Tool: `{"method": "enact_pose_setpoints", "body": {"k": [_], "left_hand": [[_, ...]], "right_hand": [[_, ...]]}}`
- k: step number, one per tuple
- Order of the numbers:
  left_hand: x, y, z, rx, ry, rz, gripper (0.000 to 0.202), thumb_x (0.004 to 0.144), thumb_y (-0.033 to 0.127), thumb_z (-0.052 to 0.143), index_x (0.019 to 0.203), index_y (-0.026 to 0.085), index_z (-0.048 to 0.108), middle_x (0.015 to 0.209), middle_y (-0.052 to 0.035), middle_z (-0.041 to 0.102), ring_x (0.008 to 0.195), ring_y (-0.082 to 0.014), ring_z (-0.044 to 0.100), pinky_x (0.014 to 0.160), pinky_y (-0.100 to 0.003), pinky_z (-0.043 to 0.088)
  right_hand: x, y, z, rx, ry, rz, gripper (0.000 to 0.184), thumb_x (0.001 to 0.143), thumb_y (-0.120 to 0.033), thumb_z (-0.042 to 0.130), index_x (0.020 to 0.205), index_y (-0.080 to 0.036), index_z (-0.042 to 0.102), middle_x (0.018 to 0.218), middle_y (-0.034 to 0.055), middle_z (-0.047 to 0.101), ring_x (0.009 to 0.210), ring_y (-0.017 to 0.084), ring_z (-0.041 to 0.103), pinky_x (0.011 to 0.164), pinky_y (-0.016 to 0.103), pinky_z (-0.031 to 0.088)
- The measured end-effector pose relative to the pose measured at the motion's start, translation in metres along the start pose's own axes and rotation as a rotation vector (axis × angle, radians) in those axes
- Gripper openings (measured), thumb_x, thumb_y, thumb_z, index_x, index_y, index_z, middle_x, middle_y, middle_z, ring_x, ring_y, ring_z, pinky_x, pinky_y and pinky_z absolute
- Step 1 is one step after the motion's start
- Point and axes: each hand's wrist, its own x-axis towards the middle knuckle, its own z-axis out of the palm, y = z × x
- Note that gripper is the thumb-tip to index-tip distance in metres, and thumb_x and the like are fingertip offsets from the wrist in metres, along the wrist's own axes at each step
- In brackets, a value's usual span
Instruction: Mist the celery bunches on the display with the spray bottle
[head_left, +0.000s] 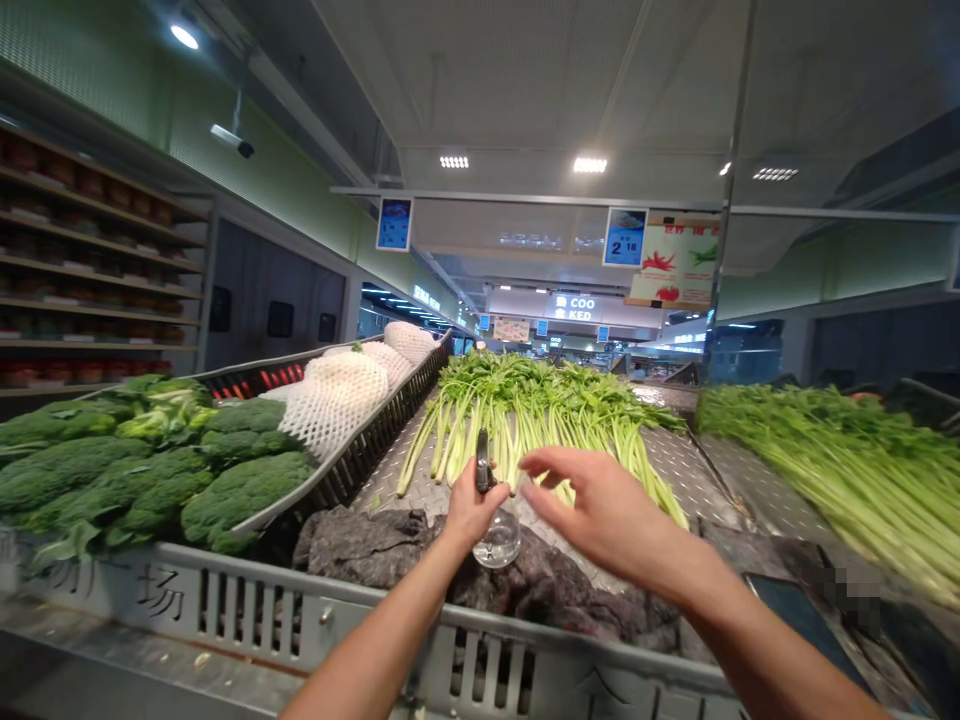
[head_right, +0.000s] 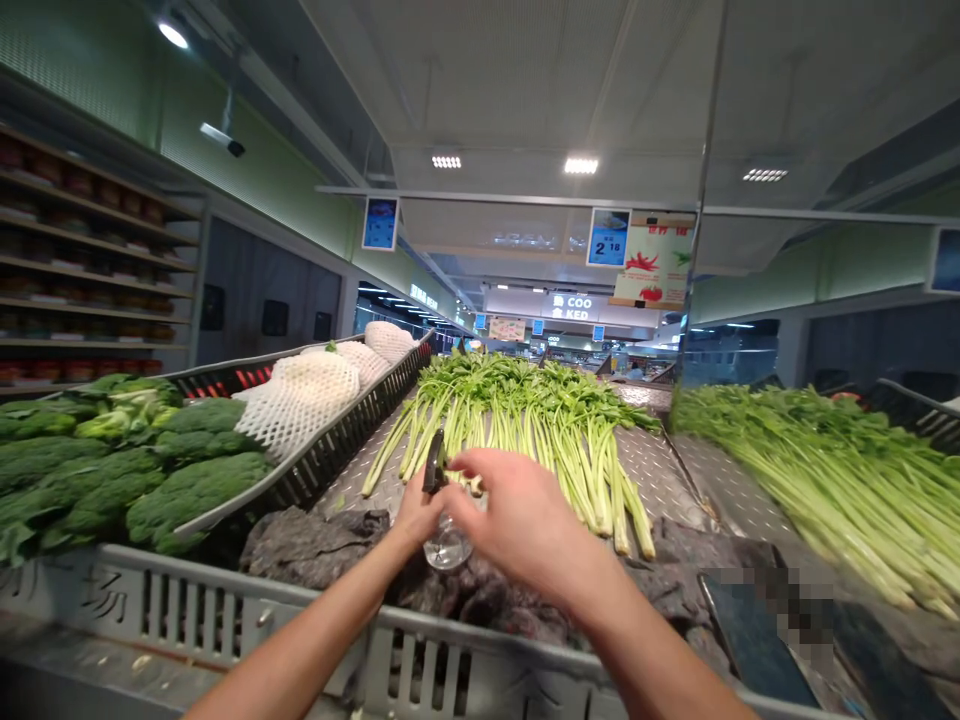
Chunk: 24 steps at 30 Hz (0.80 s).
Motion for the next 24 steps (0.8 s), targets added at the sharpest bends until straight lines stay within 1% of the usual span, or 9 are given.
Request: {"method": "enact_pose_setpoints", "body": {"k": [2, 5, 7, 9, 12, 15, 18, 21, 24], "left_hand": [[-0.001, 0.003, 0.0, 0.071, 0.017, 0.064, 0.027, 0.062, 0.03, 0.053, 0.084, 0.017, 0.047, 0.07, -0.0007, 0.053, 0.065, -0.0155, 0.05, 0.064, -0.028, 0.039], [-0.002, 0.004, 0.003, 0.177, -0.014, 0.13, 0.021, 0.063, 0.029, 0.051, 0.081, 0.018, 0.047, 0.063, 0.0012, 0.051, 0.06, -0.0137, 0.05, 0.059, -0.026, 0.039], [-0.003, 0.003, 0.005, 0.207, -0.023, 0.129, 0.019, 0.063, 0.027, 0.051, 0.079, 0.018, 0.047, 0.063, 0.0018, 0.051, 0.059, -0.0131, 0.05, 0.058, -0.025, 0.039], [-0.003, 0.001, 0.006, 0.208, -0.025, 0.117, 0.02, 0.064, 0.027, 0.05, 0.081, 0.018, 0.047, 0.065, 0.0019, 0.052, 0.061, -0.013, 0.051, 0.059, -0.024, 0.039], [-0.003, 0.0, 0.006, 0.176, -0.04, 0.093, 0.026, 0.064, 0.029, 0.05, 0.087, 0.017, 0.046, 0.066, 0.0015, 0.054, 0.063, -0.0135, 0.052, 0.061, -0.025, 0.04], [-0.002, 0.0, 0.005, 0.166, -0.063, 0.089, 0.029, 0.064, 0.03, 0.05, 0.09, 0.017, 0.046, 0.067, 0.0018, 0.054, 0.064, -0.0137, 0.052, 0.062, -0.025, 0.04], [-0.002, 0.0, 0.005, 0.166, -0.083, 0.104, 0.03, 0.064, 0.031, 0.051, 0.09, 0.017, 0.046, 0.067, 0.0022, 0.054, 0.064, -0.0135, 0.052, 0.062, -0.025, 0.04], [-0.002, 0.0, 0.006, 0.18, -0.076, 0.111, 0.028, 0.064, 0.032, 0.051, 0.088, 0.017, 0.047, 0.068, 0.0017, 0.055, 0.064, -0.0135, 0.052, 0.062, -0.024, 0.04], [-0.004, 0.001, 0.007, 0.21, -0.051, 0.126, 0.022, 0.064, 0.032, 0.051, 0.081, 0.018, 0.049, 0.071, 0.0009, 0.055, 0.066, -0.0137, 0.052, 0.062, -0.024, 0.04]], "right_hand": [[0.03, 0.031, 0.007, -0.068, 0.177, 0.115, 0.029, 0.069, -0.037, 0.045, 0.087, -0.02, 0.061, 0.088, 0.0046, 0.062, 0.076, 0.017, 0.057, 0.071, 0.03, 0.043], [0.055, 0.093, 0.031, -0.015, 0.394, 0.303, 0.033, 0.071, -0.033, 0.042, 0.09, -0.012, 0.058, 0.094, 0.0101, 0.06, 0.081, 0.017, 0.057, 0.076, 0.028, 0.042], [0.06, 0.126, 0.046, 0.018, 0.477, 0.376, 0.035, 0.071, -0.034, 0.04, 0.091, -0.011, 0.057, 0.094, 0.0107, 0.06, 0.082, 0.018, 0.057, 0.076, 0.029, 0.042], [0.06, 0.144, 0.054, 0.043, 0.485, 0.361, 0.036, 0.071, -0.036, 0.04, 0.092, -0.012, 0.058, 0.093, 0.0099, 0.061, 0.08, 0.018, 0.058, 0.075, 0.029, 0.042], [0.056, 0.148, 0.055, 0.063, 0.483, 0.296, 0.037, 0.07, -0.038, 0.041, 0.09, -0.013, 0.058, 0.091, 0.0087, 0.061, 0.077, 0.017, 0.058, 0.072, 0.028, 0.043], [0.051, 0.143, 0.049, 0.065, 0.481, 0.275, 0.037, 0.07, -0.039, 0.041, 0.089, -0.013, 0.059, 0.089, 0.0086, 0.061, 0.076, 0.017, 0.058, 0.071, 0.027, 0.042], [0.049, 0.139, 0.047, 0.053, 0.494, 0.271, 0.038, 0.071, -0.039, 0.04, 0.092, -0.012, 0.058, 0.093, 0.0097, 0.06, 0.078, 0.017, 0.057, 0.072, 0.028, 0.042], [0.046, 0.137, 0.047, 0.022, 0.518, 0.282, 0.039, 0.072, -0.039, 0.039, 0.094, -0.012, 0.057, 0.094, 0.0102, 0.059, 0.079, 0.017, 0.056, 0.072, 0.028, 0.041], [0.045, 0.138, 0.044, -0.027, 0.536, 0.302, 0.038, 0.073, -0.038, 0.038, 0.094, -0.013, 0.056, 0.094, 0.0098, 0.059, 0.079, 0.017, 0.055, 0.073, 0.028, 0.04]]}}
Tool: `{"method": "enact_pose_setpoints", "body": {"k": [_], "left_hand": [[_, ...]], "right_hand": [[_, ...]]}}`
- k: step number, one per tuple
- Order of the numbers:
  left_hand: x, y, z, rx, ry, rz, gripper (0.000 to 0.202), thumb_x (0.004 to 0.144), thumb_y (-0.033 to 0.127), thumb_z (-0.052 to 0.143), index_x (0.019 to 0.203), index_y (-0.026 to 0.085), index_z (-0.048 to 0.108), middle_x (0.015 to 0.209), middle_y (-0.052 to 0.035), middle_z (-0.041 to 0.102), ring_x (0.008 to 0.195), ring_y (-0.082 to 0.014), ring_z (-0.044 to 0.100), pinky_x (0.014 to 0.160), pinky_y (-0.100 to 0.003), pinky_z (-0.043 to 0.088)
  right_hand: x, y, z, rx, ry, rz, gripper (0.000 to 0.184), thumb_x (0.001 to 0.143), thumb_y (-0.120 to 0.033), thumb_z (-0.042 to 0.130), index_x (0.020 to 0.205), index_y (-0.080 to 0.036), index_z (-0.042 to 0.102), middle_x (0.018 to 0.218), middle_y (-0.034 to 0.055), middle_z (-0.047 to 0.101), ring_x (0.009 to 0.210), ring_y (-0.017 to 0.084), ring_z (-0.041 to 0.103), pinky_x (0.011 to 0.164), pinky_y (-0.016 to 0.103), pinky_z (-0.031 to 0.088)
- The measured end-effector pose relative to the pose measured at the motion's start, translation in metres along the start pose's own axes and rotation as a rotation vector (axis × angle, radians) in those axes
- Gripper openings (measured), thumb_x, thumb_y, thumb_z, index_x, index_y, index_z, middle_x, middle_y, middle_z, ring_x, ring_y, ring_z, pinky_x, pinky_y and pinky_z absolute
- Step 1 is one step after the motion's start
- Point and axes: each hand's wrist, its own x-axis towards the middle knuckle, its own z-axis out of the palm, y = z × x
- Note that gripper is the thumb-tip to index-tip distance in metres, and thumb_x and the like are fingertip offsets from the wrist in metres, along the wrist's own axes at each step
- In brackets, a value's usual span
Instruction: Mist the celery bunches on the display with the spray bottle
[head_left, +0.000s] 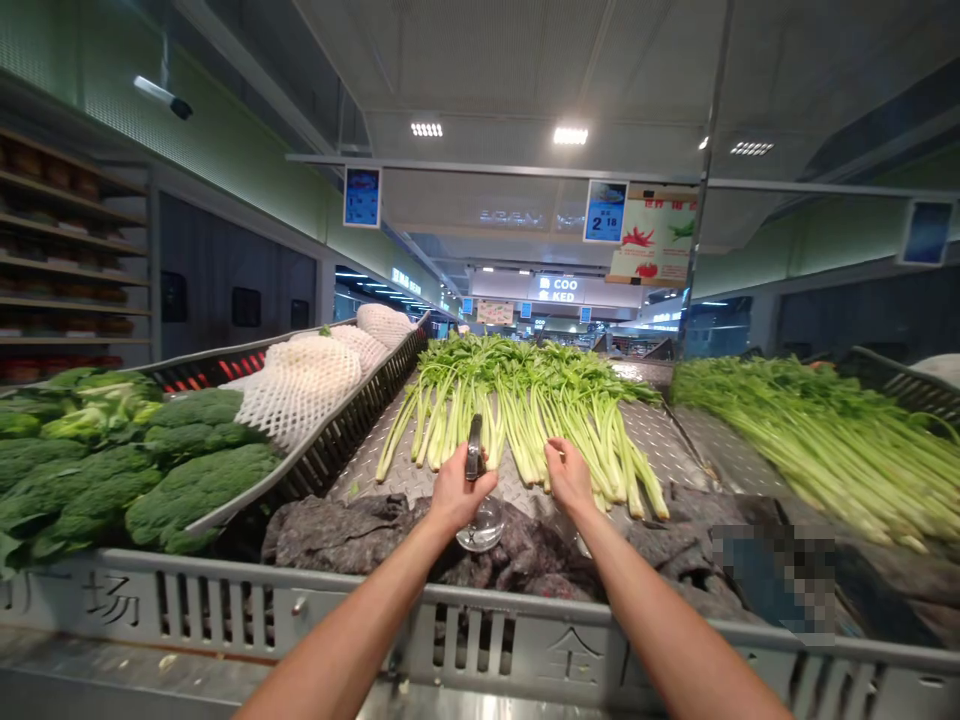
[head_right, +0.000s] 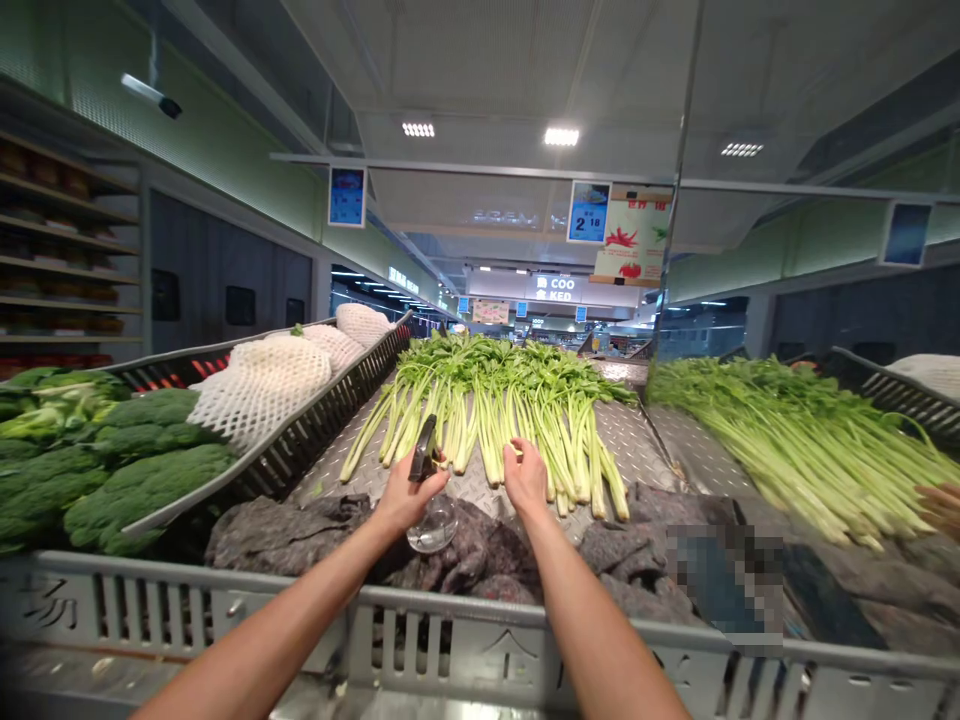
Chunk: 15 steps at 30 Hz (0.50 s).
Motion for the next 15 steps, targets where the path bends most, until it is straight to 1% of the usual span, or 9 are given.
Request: {"method": "enact_pose_setpoints", "body": {"k": [3, 7, 9, 11, 13, 15], "left_hand": [[-0.002, 0.002, 0.0, 0.023, 0.008, 0.007, 0.02, 0.065, 0.03, 0.051, 0.081, 0.018, 0.049, 0.069, 0.0015, 0.054, 0.065, -0.0135, 0.052, 0.061, -0.024, 0.04], [-0.002, 0.003, -0.001, 0.021, 0.0, 0.003, 0.027, 0.064, 0.026, 0.052, 0.09, 0.018, 0.048, 0.067, 0.0026, 0.054, 0.063, -0.0133, 0.052, 0.062, -0.025, 0.04], [0.001, 0.006, 0.0, 0.018, -0.003, 0.011, 0.031, 0.063, 0.026, 0.052, 0.092, 0.018, 0.047, 0.068, 0.0025, 0.054, 0.063, -0.0134, 0.052, 0.062, -0.025, 0.041], [0.006, 0.011, 0.003, 0.009, -0.002, 0.022, 0.032, 0.062, 0.026, 0.053, 0.093, 0.017, 0.048, 0.068, 0.0022, 0.054, 0.063, -0.0136, 0.052, 0.061, -0.026, 0.041], [0.013, 0.019, 0.006, -0.018, -0.002, 0.044, 0.031, 0.063, 0.027, 0.052, 0.093, 0.017, 0.048, 0.069, 0.0016, 0.055, 0.063, -0.0139, 0.053, 0.061, -0.026, 0.041], [0.02, 0.028, 0.01, -0.054, 0.002, 0.058, 0.031, 0.064, 0.03, 0.051, 0.093, 0.017, 0.048, 0.069, 0.0013, 0.055, 0.064, -0.0141, 0.053, 0.061, -0.026, 0.041]], "right_hand": [[0.007, 0.005, -0.009, -0.072, 0.021, -0.003, 0.039, 0.073, -0.038, 0.036, 0.095, -0.012, 0.056, 0.095, 0.0104, 0.058, 0.078, 0.017, 0.055, 0.074, 0.029, 0.04], [0.017, 0.023, -0.033, -0.178, 0.078, -0.03, 0.041, 0.072, -0.038, 0.036, 0.099, -0.012, 0.054, 0.097, 0.0107, 0.056, 0.079, 0.018, 0.054, 0.074, 0.03, 0.038], [0.018, 0.034, -0.045, -0.198, 0.13, 0.02, 0.042, 0.071, -0.038, 0.036, 0.1, -0.012, 0.053, 0.097, 0.011, 0.055, 0.08, 0.019, 0.054, 0.075, 0.031, 0.037], [0.017, 0.042, -0.053, -0.187, 0.178, 0.12, 0.044, 0.071, -0.039, 0.035, 0.1, -0.011, 0.053, 0.097, 0.0124, 0.056, 0.08, 0.021, 0.053, 0.076, 0.032, 0.037], [0.015, 0.045, -0.056, -0.166, 0.22, 0.184, 0.046, 0.071, -0.04, 0.034, 0.101, -0.01, 0.052, 0.097, 0.0133, 0.056, 0.081, 0.022, 0.053, 0.076, 0.033, 0.036], [0.012, 0.042, -0.055, -0.149, 0.245, 0.172, 0.047, 0.071, -0.04, 0.033, 0.102, -0.01, 0.052, 0.097, 0.0136, 0.056, 0.082, 0.022, 0.052, 0.075, 0.032, 0.036]]}}
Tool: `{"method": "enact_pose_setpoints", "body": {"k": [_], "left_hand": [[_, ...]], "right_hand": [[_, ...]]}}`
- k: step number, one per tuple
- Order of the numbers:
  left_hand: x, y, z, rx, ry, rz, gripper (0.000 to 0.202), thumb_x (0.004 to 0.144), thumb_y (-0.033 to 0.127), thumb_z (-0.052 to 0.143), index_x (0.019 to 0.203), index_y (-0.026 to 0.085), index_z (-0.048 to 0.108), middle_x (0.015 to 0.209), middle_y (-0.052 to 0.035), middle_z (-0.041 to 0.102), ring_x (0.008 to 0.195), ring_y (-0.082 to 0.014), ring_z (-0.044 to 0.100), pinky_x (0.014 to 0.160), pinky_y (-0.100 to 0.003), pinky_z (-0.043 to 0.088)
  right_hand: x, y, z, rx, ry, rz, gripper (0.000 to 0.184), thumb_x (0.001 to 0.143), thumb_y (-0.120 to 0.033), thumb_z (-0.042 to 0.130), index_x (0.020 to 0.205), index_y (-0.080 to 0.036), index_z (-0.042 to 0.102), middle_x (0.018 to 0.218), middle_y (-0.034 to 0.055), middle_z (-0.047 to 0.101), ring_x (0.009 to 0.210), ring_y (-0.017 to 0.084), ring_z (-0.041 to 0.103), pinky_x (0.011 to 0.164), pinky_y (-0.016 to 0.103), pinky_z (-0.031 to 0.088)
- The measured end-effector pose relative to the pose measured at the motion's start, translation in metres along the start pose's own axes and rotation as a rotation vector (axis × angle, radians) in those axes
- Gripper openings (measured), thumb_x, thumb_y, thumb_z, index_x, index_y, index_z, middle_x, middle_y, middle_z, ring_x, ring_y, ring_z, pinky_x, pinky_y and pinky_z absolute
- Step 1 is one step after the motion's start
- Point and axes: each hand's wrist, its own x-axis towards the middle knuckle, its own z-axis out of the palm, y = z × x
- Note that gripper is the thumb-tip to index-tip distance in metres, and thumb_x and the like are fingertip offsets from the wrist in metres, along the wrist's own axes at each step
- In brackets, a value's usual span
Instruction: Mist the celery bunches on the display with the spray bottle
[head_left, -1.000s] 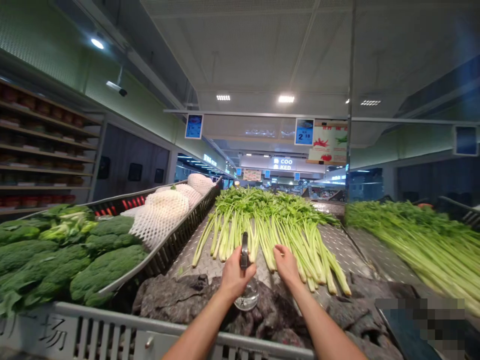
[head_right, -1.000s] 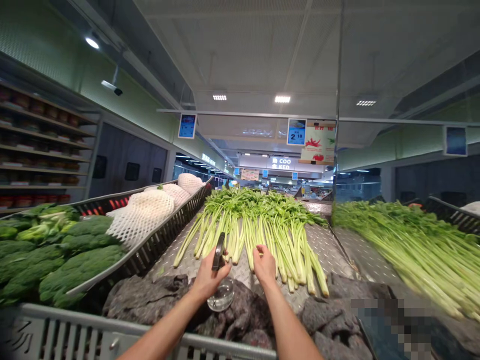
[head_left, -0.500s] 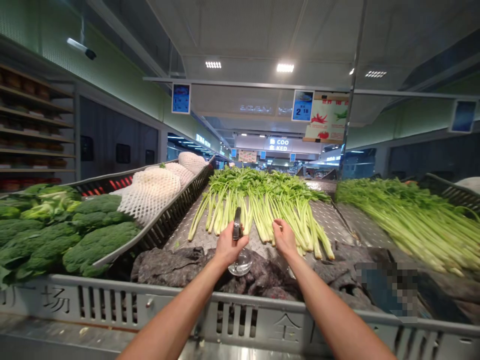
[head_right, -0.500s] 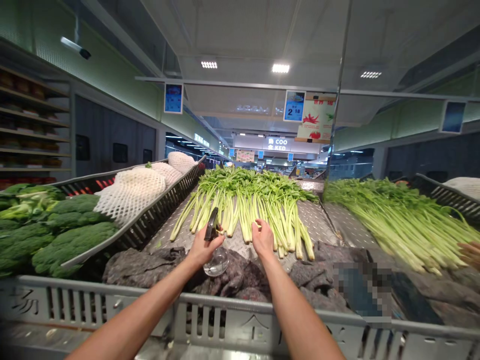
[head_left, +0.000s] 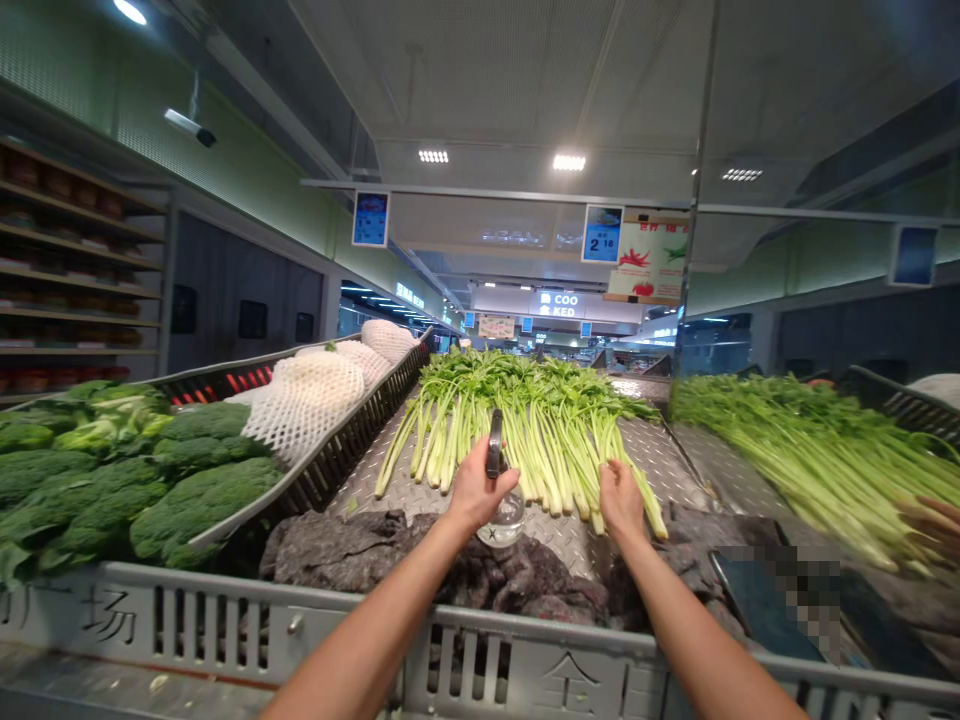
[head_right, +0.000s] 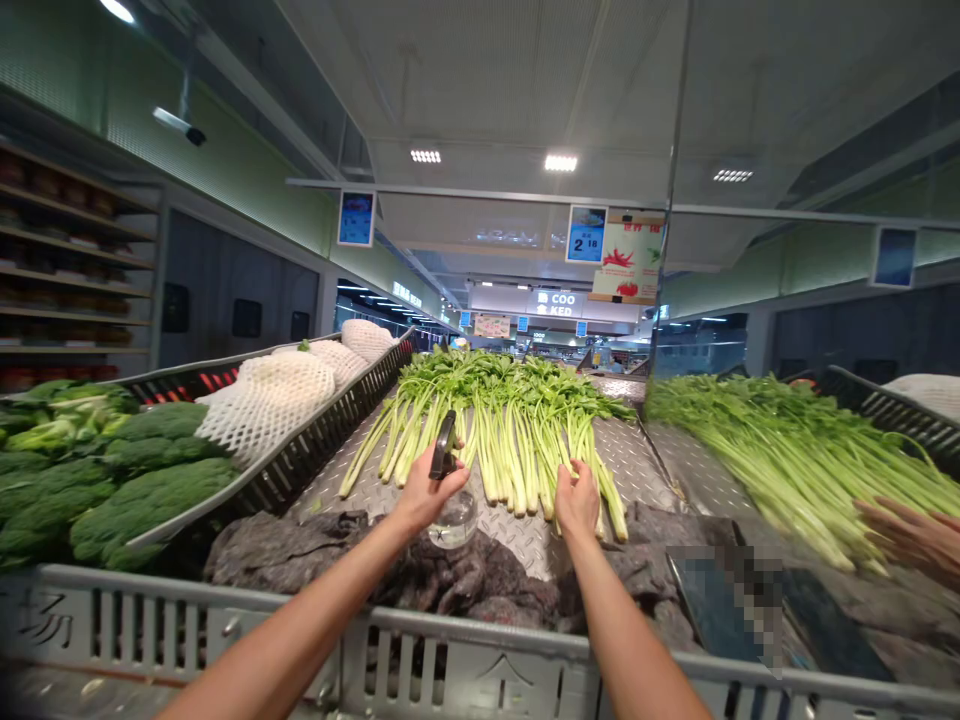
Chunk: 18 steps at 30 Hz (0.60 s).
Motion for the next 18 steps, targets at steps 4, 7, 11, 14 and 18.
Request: {"method": "enact_pose_setpoints", "body": {"k": [4, 7, 11, 14, 18], "left_hand": [[0.004, 0.01, 0.01, -0.044, -0.006, 0.006, 0.03, 0.063, 0.029, 0.052, 0.09, 0.017, 0.049, 0.067, 0.0017, 0.054, 0.062, -0.0135, 0.052, 0.059, -0.025, 0.04], [-0.005, 0.007, 0.019, -0.031, -0.049, 0.008, 0.023, 0.062, 0.027, 0.051, 0.083, 0.017, 0.05, 0.063, 0.0022, 0.053, 0.059, -0.0126, 0.051, 0.057, -0.024, 0.039], [-0.016, 0.001, 0.027, -0.027, -0.119, 0.014, 0.022, 0.063, 0.027, 0.052, 0.082, 0.017, 0.05, 0.063, 0.0026, 0.053, 0.059, -0.0118, 0.051, 0.056, -0.022, 0.039], [-0.018, 0.0, 0.028, -0.054, -0.161, 0.015, 0.03, 0.063, 0.026, 0.053, 0.091, 0.018, 0.049, 0.067, 0.0021, 0.054, 0.061, -0.0123, 0.051, 0.058, -0.023, 0.04], [-0.018, -0.001, 0.027, -0.071, -0.201, 0.01, 0.034, 0.062, 0.025, 0.053, 0.095, 0.017, 0.048, 0.072, 0.001, 0.055, 0.066, -0.0136, 0.052, 0.061, -0.024, 0.041]], "right_hand": [[-0.007, -0.007, 0.005, 0.035, -0.028, -0.075, 0.048, 0.071, -0.04, 0.033, 0.104, -0.01, 0.05, 0.101, 0.0143, 0.054, 0.083, 0.021, 0.052, 0.075, 0.031, 0.036], [-0.009, -0.009, 0.007, 0.036, -0.04, -0.088, 0.047, 0.072, -0.04, 0.033, 0.104, -0.011, 0.051, 0.102, 0.014, 0.053, 0.083, 0.021, 0.053, 0.074, 0.031, 0.036], [-0.009, -0.006, 0.009, 0.01, -0.051, -0.088, 0.046, 0.072, -0.04, 0.032, 0.103, -0.012, 0.051, 0.101, 0.0128, 0.054, 0.084, 0.021, 0.052, 0.074, 0.031, 0.036], [-0.009, -0.005, 0.01, -0.003, -0.059, -0.092, 0.045, 0.073, -0.039, 0.031, 0.103, -0.012, 0.051, 0.101, 0.0123, 0.054, 0.085, 0.021, 0.052, 0.075, 0.03, 0.036], [-0.01, -0.007, 0.009, -0.003, -0.053, -0.101, 0.044, 0.074, -0.039, 0.031, 0.101, -0.012, 0.052, 0.1, 0.0128, 0.055, 0.085, 0.021, 0.052, 0.075, 0.031, 0.036]]}}
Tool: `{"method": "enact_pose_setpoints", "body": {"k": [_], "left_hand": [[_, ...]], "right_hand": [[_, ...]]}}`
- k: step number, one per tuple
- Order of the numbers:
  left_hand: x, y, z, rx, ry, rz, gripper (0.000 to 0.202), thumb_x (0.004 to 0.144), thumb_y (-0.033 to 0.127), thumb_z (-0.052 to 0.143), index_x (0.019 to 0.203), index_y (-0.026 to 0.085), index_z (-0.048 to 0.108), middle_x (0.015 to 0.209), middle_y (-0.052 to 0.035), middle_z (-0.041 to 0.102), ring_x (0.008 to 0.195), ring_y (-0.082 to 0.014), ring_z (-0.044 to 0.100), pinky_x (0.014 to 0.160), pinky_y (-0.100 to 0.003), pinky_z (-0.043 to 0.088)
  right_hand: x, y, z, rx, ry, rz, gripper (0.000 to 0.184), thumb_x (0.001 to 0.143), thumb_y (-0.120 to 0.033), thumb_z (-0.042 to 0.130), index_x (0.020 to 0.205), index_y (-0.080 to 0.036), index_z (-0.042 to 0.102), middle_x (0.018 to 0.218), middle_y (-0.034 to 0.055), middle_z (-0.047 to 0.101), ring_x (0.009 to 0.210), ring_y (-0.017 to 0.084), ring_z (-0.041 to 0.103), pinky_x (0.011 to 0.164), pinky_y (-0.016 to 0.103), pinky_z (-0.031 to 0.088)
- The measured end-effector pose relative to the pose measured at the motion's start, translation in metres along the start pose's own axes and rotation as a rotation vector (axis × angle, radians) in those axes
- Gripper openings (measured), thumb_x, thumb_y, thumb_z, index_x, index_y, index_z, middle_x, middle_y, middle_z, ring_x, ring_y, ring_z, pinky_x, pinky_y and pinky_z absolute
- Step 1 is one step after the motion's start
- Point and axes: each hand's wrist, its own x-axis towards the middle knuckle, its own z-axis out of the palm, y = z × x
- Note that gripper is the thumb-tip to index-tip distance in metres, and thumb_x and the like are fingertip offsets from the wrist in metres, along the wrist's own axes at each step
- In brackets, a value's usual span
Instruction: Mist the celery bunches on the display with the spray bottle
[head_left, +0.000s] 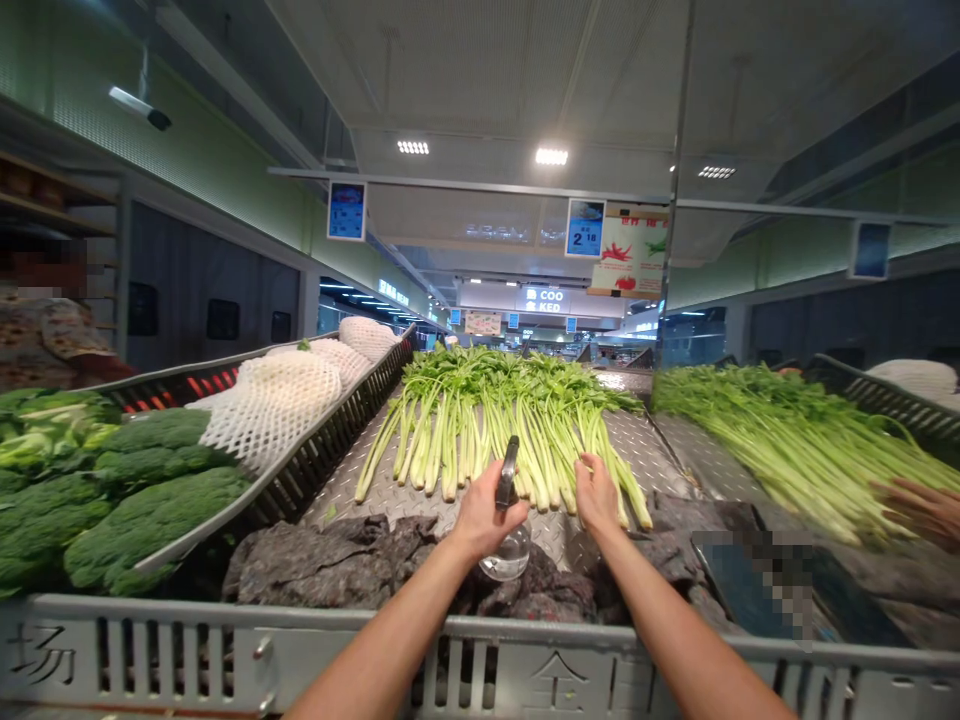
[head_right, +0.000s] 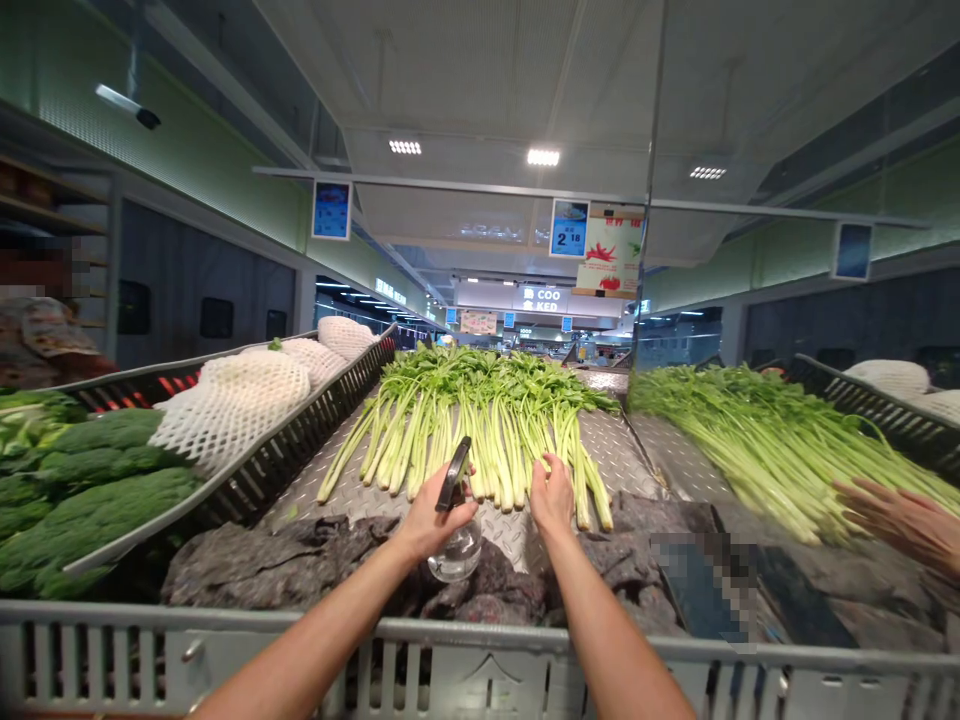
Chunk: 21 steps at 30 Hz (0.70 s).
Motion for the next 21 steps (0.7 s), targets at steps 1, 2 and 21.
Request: {"method": "enact_pose_setpoints", "body": {"k": [1, 2, 21], "left_hand": [[0.0, -0.001, 0.0, 0.002, 0.002, 0.0, 0.035, 0.062, 0.025, 0.054, 0.095, 0.017, 0.048, 0.073, 0.0008, 0.055, 0.067, -0.0139, 0.053, 0.062, -0.025, 0.041], [-0.001, -0.001, 0.0, 0.004, 0.008, 0.001, 0.035, 0.062, 0.026, 0.054, 0.095, 0.017, 0.047, 0.073, 0.0006, 0.055, 0.068, -0.0142, 0.053, 0.063, -0.025, 0.041], [0.004, 0.014, 0.027, -0.11, -0.032, 0.039, 0.035, 0.061, 0.021, 0.055, 0.095, 0.018, 0.047, 0.069, 0.0022, 0.055, 0.063, -0.012, 0.052, 0.061, -0.024, 0.042]], "right_hand": [[0.0, -0.001, 0.0, 0.006, 0.005, -0.004, 0.044, 0.074, -0.038, 0.031, 0.101, -0.012, 0.052, 0.099, 0.0126, 0.055, 0.085, 0.021, 0.052, 0.075, 0.031, 0.036], [-0.001, -0.001, 0.0, 0.013, 0.009, -0.007, 0.043, 0.074, -0.038, 0.031, 0.101, -0.012, 0.052, 0.099, 0.0124, 0.055, 0.085, 0.021, 0.052, 0.075, 0.031, 0.036], [0.001, 0.0, -0.002, 0.041, 0.01, 0.02, 0.044, 0.075, -0.038, 0.029, 0.101, -0.012, 0.052, 0.102, 0.0127, 0.054, 0.095, 0.023, 0.049, 0.083, 0.033, 0.034]]}}
